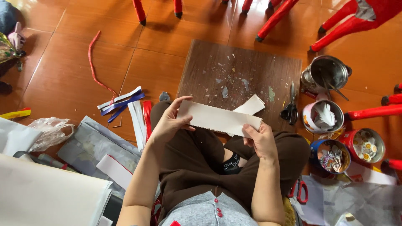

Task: Cutting strips of yellow paper with scissors and folding them for a craft project

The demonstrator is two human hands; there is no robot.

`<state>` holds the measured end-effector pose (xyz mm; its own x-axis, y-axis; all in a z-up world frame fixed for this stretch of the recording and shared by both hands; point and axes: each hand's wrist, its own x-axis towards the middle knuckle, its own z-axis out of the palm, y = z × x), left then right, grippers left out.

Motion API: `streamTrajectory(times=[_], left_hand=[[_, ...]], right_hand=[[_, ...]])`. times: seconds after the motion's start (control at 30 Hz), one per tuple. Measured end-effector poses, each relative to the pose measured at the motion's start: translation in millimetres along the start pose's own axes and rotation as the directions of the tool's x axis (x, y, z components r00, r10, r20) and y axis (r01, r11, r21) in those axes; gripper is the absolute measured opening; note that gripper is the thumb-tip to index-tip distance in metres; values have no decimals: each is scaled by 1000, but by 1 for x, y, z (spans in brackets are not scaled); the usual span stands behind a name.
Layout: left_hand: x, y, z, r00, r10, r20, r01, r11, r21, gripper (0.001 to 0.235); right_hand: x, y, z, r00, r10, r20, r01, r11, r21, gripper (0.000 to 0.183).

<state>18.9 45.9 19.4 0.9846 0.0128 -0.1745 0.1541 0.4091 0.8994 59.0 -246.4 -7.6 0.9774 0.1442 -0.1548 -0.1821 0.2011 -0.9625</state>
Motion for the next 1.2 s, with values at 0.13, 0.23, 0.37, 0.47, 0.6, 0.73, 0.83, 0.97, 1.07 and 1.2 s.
streamTrajectory(times=[0.13, 0.23, 0.37, 0.47, 0.6, 0.73, 0.83, 0.97, 1.07, 1.2], left_hand=[[0, -1, 3, 995, -41, -92, 45, 998, 46, 48], [-1, 0, 3, 995, -60, -77, 64, 997, 50, 56], [-4, -9, -7, 989, -139, -42, 141, 989, 38, 49], [-6, -20, -22, 973, -212, -95, 224, 965, 137, 24], [-25, 8, -11, 968, -252, -13, 250, 954, 166, 21], [-37, -13, -38, 953, -235, 189, 239, 971, 4, 17], [-43, -23, -42, 930, -219, 296, 255, 963, -87, 20], [-52, -4, -37, 895, -287, 342, 304, 953, 3, 17], [-46, 27, -36, 706, -349, 616, 85, 905, 416, 7], [-31, 27, 8, 580, -407, 706, 137, 903, 408, 76]], right_hand=[[-1, -10, 5, 1000, 8, 24, -7, 1000, -20, 11], [4, 8, -6, 999, 13, 37, -13, 1000, -10, 8], [3, 2, -8, 998, 25, 51, -25, 1000, -2, 7], [1, -6, -7, 997, 33, 70, -33, 999, -2, 4], [0, -3, -17, 987, 20, 157, -23, 1000, 16, 9], [3, 13, -31, 967, -18, 255, -39, 975, 217, 19], [4, 11, -29, 968, -46, 245, -36, 947, 319, 22], [-4, -13, -19, 969, -65, 237, -19, 942, 334, 17], [-8, -30, -22, 923, -199, 331, 158, 977, 145, 26], [-12, -45, -7, 837, -170, 520, 166, 985, 55, 41]])
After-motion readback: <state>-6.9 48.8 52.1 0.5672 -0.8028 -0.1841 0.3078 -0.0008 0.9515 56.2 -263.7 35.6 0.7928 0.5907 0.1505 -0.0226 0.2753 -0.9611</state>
